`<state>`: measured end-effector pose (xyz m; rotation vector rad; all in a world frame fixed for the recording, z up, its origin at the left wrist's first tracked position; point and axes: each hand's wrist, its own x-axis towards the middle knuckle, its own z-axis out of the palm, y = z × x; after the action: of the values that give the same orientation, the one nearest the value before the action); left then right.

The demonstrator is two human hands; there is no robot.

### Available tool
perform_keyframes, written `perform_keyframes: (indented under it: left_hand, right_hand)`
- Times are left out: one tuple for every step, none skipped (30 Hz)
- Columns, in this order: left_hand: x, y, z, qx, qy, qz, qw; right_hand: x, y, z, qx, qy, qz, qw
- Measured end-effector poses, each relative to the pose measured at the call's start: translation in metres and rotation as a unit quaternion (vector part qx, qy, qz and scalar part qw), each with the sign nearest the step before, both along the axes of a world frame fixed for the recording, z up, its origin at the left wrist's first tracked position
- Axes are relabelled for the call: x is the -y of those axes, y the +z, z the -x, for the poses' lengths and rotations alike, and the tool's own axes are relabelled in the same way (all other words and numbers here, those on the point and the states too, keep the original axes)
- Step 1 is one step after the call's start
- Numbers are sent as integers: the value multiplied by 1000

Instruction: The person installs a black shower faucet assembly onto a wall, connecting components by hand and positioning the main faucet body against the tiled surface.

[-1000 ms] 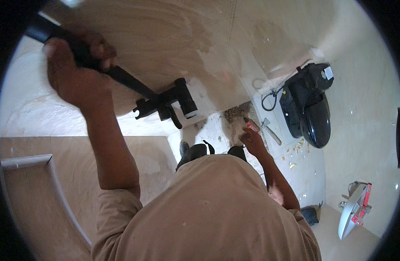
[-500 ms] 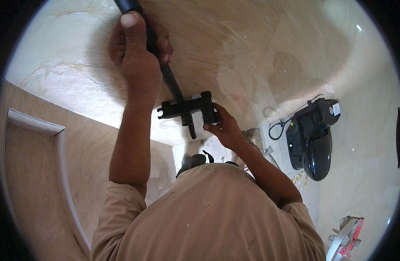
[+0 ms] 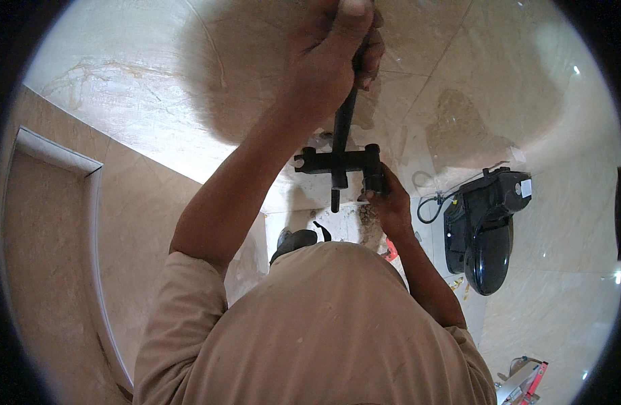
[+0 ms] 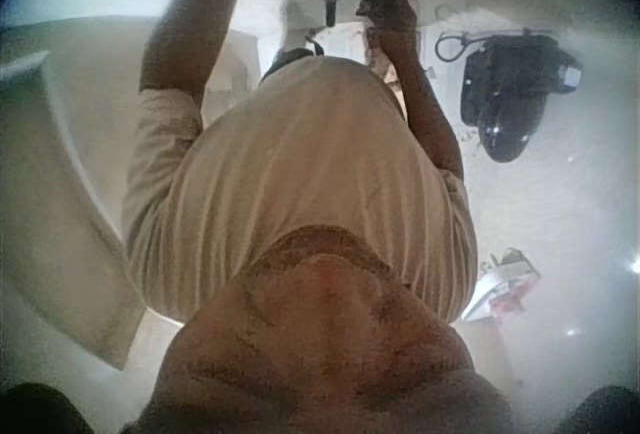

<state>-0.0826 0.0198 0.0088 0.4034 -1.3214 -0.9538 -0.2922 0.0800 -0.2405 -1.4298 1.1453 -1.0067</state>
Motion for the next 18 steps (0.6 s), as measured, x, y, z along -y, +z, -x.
perform_keyframes:
  left_hand:
    - [5, 1, 4, 7, -17, 22, 1000]
    - [8, 2, 7, 6, -27, 26, 999]
    - [11, 3, 10, 6, -27, 27, 999]
    - [13, 4, 12, 13, -30, 5, 999]
    - [14, 6, 16, 19, -32, -16, 999]
    - [15, 7, 19, 20, -31, -16, 999]
    - [15, 9, 22, 19, -35, 5, 999]
    - [16, 11, 25, 18, -39, 26, 999]
    - [15, 12, 27, 19, -39, 25, 999]
    - [14, 13, 27, 15, -47, 34, 998]
    - [14, 13, 28, 10, -55, 42, 998]
    - [16, 13, 30, 11, -56, 41, 998]
    - [20, 14, 30, 12, -50, 39, 998]
    - [23, 13, 31, 14, -44, 38, 998]
    - [26, 13, 32, 15, -43, 37, 998]
    - [29, 13, 32, 16, -44, 65, 997]
    - [32, 13, 37, 19, -44, 92, 995]
    - [33, 12, 38, 20, -44, 93, 995]
  right_hand:
    - [2, -1, 2, 18, 10, 9, 1000]
    - [4, 0, 3, 43, 10, 11, 999]
    - [6, 0, 4, 59, -2, 10, 998]
    - [8, 2, 5, 69, 8, 14, 997]
    - [10, 4, 7, 94, 8, 16, 995]
    - [11, 5, 8, 113, 4, 14, 994]
    - [13, 7, 10, 120, 9, 17, 993]
    - [14, 9, 13, 102, 4, 10, 995]
    - [16, 10, 16, 75, -7, 7, 997]
    - [18, 11, 17, 85, -1, 4, 996]
    - [20, 11, 20, 73, 4, 16, 997]
    - [23, 11, 21, 54, 0, 31, 998]
    - [25, 11, 23, 61, 9, 28, 998]
    - [27, 11, 23, 70, 12, 31, 997]
    - [29, 11, 25, 78, 17, 35, 996]
    - [31, 11, 25, 80, 16, 34, 996]
    - [33, 13, 27, 95, 14, 34, 995]
    - [34, 13, 27, 95, -4, 13, 995]
